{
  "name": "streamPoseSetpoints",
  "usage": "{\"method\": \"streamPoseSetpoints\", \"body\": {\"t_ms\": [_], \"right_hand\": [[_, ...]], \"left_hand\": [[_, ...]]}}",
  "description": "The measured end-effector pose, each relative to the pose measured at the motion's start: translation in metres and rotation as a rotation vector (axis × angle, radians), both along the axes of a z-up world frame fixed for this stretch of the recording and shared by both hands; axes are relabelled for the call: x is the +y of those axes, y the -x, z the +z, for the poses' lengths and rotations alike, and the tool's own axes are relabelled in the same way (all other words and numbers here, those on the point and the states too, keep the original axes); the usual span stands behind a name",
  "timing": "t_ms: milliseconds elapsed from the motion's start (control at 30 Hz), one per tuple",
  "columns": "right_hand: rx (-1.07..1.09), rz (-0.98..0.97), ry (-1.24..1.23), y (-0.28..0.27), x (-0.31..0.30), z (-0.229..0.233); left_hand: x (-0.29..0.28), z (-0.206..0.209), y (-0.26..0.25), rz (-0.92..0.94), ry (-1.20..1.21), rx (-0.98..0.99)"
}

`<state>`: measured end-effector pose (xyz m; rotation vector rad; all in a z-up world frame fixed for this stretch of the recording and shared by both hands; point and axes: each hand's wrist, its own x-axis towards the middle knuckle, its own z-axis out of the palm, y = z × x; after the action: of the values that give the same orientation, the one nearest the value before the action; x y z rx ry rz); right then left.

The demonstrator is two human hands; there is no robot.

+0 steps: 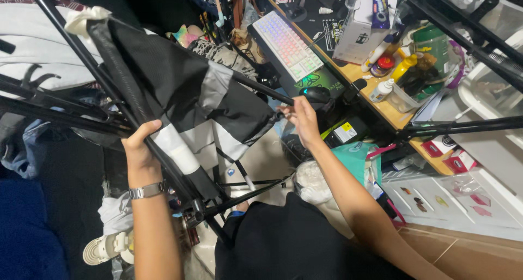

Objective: The person assembles a black tripod by unfolding its legs and attaching the central hub. They manipulate the metal poles and fabric cover, securing the components together in a cluttered room.

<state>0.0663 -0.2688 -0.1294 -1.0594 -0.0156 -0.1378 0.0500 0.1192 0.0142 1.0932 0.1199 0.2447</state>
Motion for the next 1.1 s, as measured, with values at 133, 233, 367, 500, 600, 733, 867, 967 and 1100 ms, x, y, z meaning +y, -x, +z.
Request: {"method": "streamPoseSetpoints", "body": {"t_ms": [133, 233, 367, 500, 600, 733, 867, 967, 1100], "right_hand": [[0.123, -0.148, -0.172, -0.009, 0.026, 0.004], [0.342, -0.252, -0.400, 0.002, 0.050, -0.009], [0.214, 0.209, -0.750, 0.032, 0.058, -0.036], [0.231, 0.238, -0.448, 0.059, 0.068, -0.025], [0.174, 0.236, -0.346, 0.066, 0.098, -0.002], [0.099, 0.178, -0.637, 0.077, 0.120, 0.020], [0.012, 0.297, -0.318, 0.108, 0.105, 0.017], [0.039, 0.161, 0.156, 0.099, 0.113, 0.006], [-0.154, 0.021, 0.460, 0.067, 0.115, 0.043]], "left_hand": [[-0.001, -0.017, -0.005, 0.042, 0.076, 0.073], [-0.008, -0.018, -0.004, 0.112, 0.063, 0.143], [-0.013, -0.013, -0.007, 0.158, -0.036, -0.017], [-0.011, -0.014, -0.008, 0.164, 0.006, -0.001], [-0.015, -0.015, -0.004, 0.176, 0.073, 0.192], [-0.011, -0.030, -0.016, 0.166, 0.169, 0.200], [-0.001, -0.037, -0.021, 0.139, 0.076, 0.141], [-0.004, -0.021, -0.015, 0.007, -0.132, 0.033], [-0.023, 0.019, -0.013, -0.160, -0.672, -0.187]]}}
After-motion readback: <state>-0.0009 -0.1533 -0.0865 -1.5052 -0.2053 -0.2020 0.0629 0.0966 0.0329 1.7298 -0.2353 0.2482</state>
